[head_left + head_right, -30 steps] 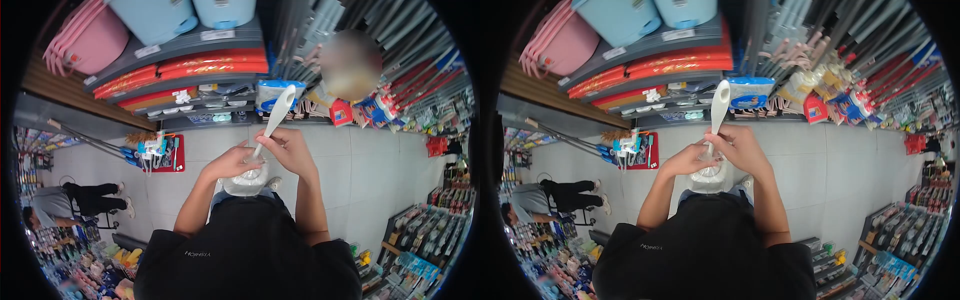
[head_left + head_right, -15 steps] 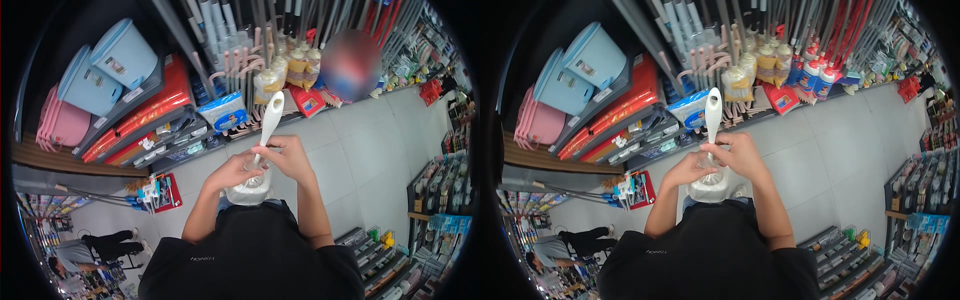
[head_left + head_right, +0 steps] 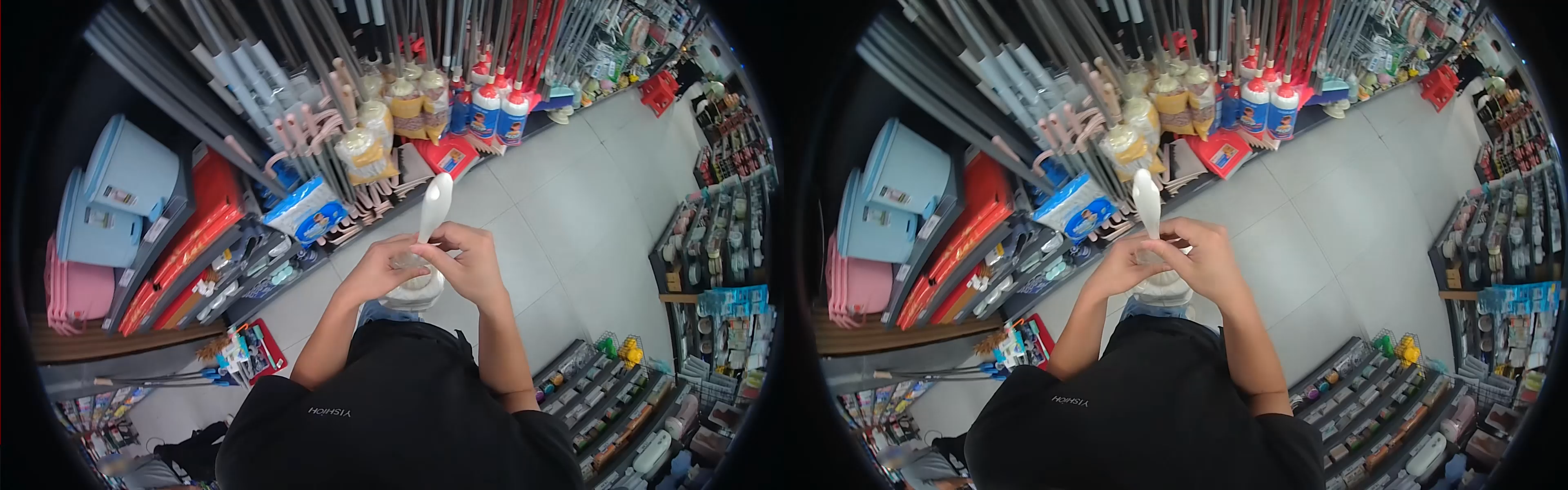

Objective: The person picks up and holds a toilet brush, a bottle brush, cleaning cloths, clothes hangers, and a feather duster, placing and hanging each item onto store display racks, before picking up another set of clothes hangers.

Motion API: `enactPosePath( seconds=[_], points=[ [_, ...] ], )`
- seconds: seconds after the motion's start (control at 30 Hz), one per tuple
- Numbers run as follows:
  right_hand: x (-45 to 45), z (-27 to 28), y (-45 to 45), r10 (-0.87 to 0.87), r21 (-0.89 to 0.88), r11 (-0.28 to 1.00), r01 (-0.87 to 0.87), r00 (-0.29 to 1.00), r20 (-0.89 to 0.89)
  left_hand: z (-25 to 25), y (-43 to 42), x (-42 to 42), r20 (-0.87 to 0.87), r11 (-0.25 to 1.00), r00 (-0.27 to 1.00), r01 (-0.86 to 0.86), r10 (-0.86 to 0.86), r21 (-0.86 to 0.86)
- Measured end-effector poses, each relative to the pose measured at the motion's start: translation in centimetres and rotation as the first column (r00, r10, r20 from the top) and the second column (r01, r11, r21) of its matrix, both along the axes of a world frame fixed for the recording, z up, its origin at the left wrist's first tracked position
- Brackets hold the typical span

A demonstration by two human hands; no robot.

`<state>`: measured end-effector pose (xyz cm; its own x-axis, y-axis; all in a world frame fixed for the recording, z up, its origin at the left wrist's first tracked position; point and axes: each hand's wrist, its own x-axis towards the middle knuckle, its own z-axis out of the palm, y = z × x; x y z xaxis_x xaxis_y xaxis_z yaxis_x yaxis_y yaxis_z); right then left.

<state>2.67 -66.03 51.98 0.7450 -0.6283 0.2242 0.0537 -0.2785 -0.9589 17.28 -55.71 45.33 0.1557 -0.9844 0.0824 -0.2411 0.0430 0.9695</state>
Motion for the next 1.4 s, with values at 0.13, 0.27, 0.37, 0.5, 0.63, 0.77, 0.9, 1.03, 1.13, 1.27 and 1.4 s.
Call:
enactPosePath(
  seconds=[0.13, 0.27, 0.37, 0.5, 0.63, 0.77, 0.9, 1.03, 1.13, 1.27, 1.4],
  points=[
    [-0.1, -1.1, -4.2, -0.078, -0.031, 0.997, 0.076, 0.994, -0.074, -1.6, -4.9, 0.2, -0.056, 0.999, 0.998, 0.017, -0.015, 0.034],
    [0.7, -0.8, -8.6, -0.182, 0.011, 0.983, 0.182, 0.983, 0.021, -1.8, -10.6, 1.4, -0.005, 0.979, 0.993, 0.120, -0.121, 0.163],
    [0.6, -1.0, -13.5, -0.185, -0.070, 0.981, 0.179, 0.979, -0.087, -2.0, -15.8, 2.3, 0.054, 0.985, 0.986, 0.155, -0.160, 0.077],
    [0.9, -1.8, -18.7, -0.276, -0.054, 0.961, 0.272, 0.954, -0.114, -2.5, -22.4, 2.4, 0.071, 0.983, 0.982, 0.178, -0.175, -0.048],
    [-0.9, -1.8, -23.4, -0.376, -0.027, 0.927, 0.375, 0.921, -0.100, -1.5, -29.1, 1.2, 0.078, 0.960, 0.959, 0.276, -0.273, -0.037],
    [-4.7, -2.0, -27.5, -0.464, 0.002, 0.886, 0.465, 0.884, -0.059, -0.3, -34.6, -1.9, 0.106, 0.946, 0.941, 0.323, -0.321, -0.005],
    [-8.5, -2.5, -31.9, -0.529, 0.020, 0.849, 0.529, 0.847, 0.046, -2.4, -39.6, -5.6, 0.043, 0.909, 0.910, 0.409, -0.413, 0.078],
    [-13.4, -3.4, -37.3, -0.556, 0.065, 0.830, 0.553, 0.814, 0.167, -3.3, -44.7, -10.8, 0.132, 0.914, 0.904, 0.406, -0.406, 0.031],
    [-18.7, -3.7, -42.0, -0.498, -0.038, 0.859, 0.511, 0.850, 0.171, -3.4, -48.8, -15.5, 0.146, 0.919, 0.907, 0.387, -0.394, 0.077],
    [-26.1, -2.8, -47.2, -0.491, -0.050, 0.867, 0.496, 0.866, 0.091, -2.5, -54.4, -22.4, 0.026, 0.897, 0.899, 0.432, -0.436, 0.096],
    [-31.2, -2.3, -51.9, -0.470, -0.029, 0.877, 0.480, 0.869, 0.154, -2.8, -59.3, -27.8, 0.027, 0.897, 0.903, 0.423, -0.430, 0.125]
  ],
)
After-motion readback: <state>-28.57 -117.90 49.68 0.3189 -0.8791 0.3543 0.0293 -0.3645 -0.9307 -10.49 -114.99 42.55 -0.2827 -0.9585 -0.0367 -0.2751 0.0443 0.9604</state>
